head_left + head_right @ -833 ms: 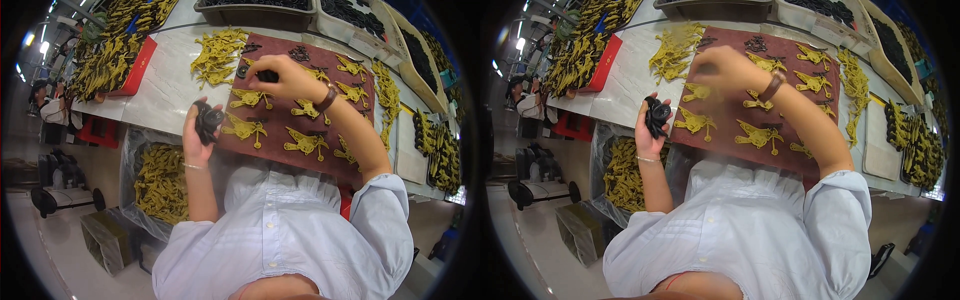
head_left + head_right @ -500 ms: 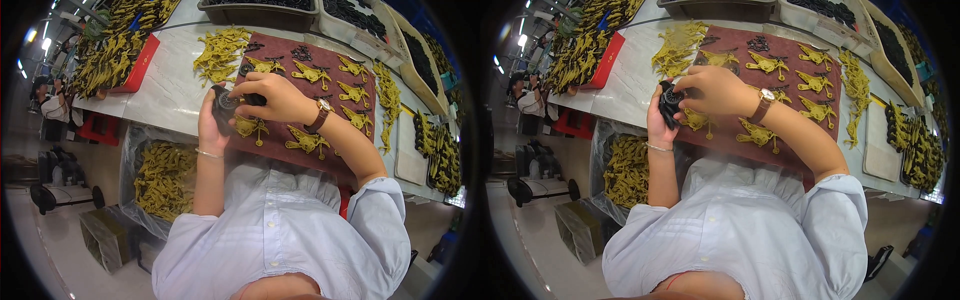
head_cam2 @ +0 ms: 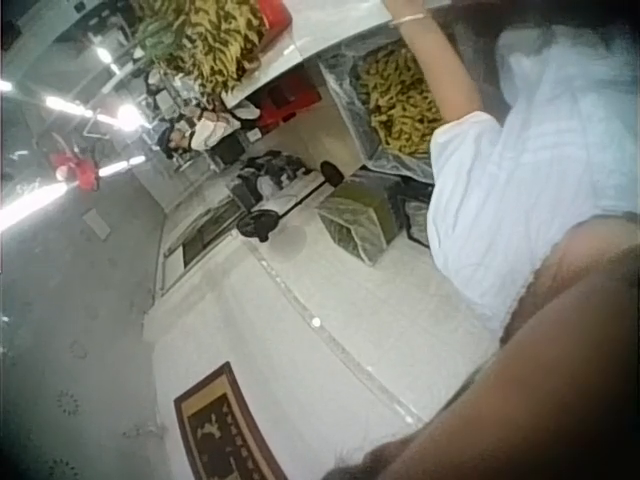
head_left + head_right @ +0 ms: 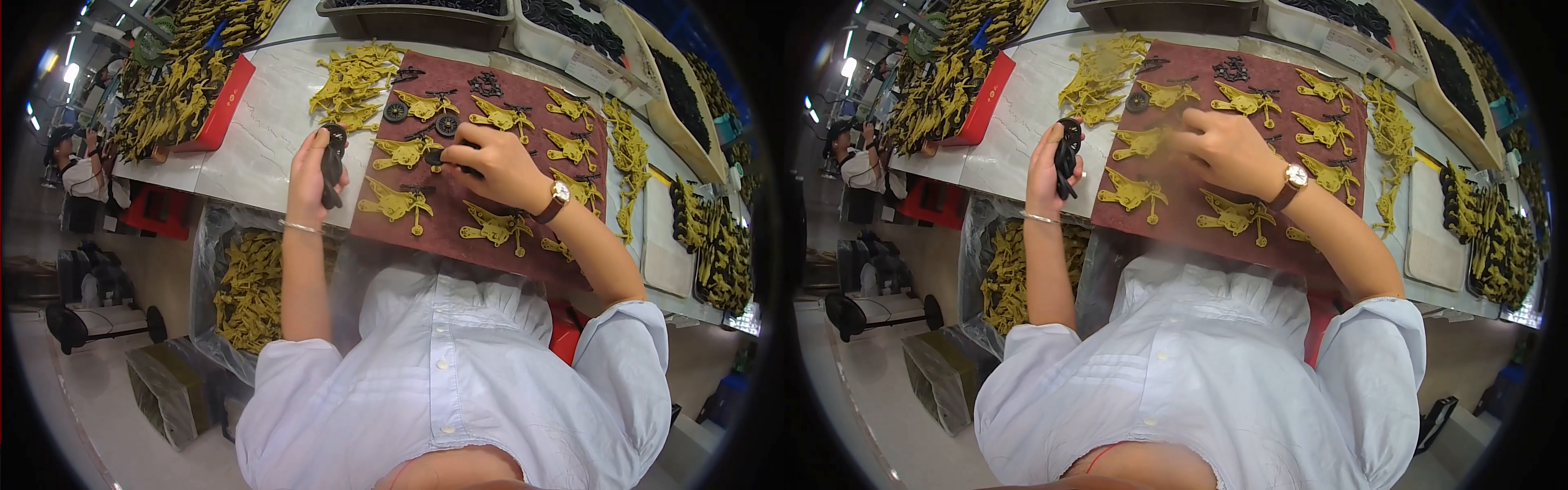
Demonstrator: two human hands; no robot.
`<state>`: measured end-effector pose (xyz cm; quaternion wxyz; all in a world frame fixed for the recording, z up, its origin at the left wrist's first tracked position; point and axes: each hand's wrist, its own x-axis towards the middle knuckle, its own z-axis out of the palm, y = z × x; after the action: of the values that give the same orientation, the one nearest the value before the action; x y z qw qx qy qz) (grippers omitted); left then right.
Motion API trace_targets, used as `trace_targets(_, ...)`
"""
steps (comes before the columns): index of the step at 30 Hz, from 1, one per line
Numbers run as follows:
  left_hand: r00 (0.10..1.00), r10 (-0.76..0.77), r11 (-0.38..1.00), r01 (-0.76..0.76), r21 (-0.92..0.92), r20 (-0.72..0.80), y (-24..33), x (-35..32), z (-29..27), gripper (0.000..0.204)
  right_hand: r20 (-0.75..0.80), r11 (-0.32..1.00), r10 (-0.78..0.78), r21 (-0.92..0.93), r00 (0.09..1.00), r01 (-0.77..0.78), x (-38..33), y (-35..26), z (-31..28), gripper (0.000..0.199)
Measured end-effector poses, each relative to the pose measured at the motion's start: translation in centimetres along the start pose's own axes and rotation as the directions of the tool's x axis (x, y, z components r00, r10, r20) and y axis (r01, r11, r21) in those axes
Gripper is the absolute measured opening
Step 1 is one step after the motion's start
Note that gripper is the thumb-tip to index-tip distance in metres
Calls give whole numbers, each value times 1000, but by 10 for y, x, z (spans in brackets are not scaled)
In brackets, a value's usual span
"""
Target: The person assembles toy motorcycles by hand, attaching black plastic wheels from a parts bin onto yellow toy motorcycle frames at a factory workbench.
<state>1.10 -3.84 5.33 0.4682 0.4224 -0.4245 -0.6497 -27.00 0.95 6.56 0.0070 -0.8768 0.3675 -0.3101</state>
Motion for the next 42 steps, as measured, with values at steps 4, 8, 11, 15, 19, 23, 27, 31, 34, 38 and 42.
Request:
trace_targets(4, 973, -206, 968, 186, 169, 109, 8, 12, -10, 27, 97, 998, -32, -54, 995, 37, -6, -1, 12, 12)
trace_targets(8, 959, -258, 927, 210, 312, 120, 10, 15, -7, 16, 165, 992, -66, -94, 984, 82, -9, 0, 17, 12)
trace_targets(11, 960, -261, 892, 199, 407, 104, 11, 16, -7, 16, 170, 991, -39, -116, 985, 60, -13, 3, 17, 12)
trace_targets(15, 955, -255, 860, 152, 488, 152, 9, 19, -7, 16, 154, 991, -32, -124, 988, 51, -14, 5, 17, 12)
trace_targets(19, 927, -284, 778, 75, 624, 244, 11, 22, -3, 17, 153, 988, -21, -146, 988, 43, -15, 3, 16, 12)
trace_targets(23, 912, -323, 729, 69, 681, 253, 11, 30, -2, 21, 149, 993, 11, -117, 989, 6, -17, 1, 18, 13)
trace_targets(27, 901, -345, 708, 65, 703, 263, 12, 41, 3, 23, 165, 994, 63, -93, 984, -48, -16, 1, 14, 15)
trace_targets(31, 911, -341, 694, 79, 715, 230, 13, 49, 9, 24, 110, 993, 112, -37, 988, -108, -14, 0, 16, 17)
trace_targets(34, 913, -332, 716, 81, 694, 235, 12, 53, 7, 25, 97, 990, 144, -4, 985, -144, -9, -4, 17, 18)
trace_targets(38, 917, -313, 693, 43, 720, 247, 19, 51, 7, 22, 123, 993, 115, -37, 986, -111, -6, -4, 23, 17)
trace_targets(42, 911, -325, 674, 35, 738, 253, 19, 49, -3, 20, 131, 996, 74, -50, 989, -68, -5, -4, 27, 16)
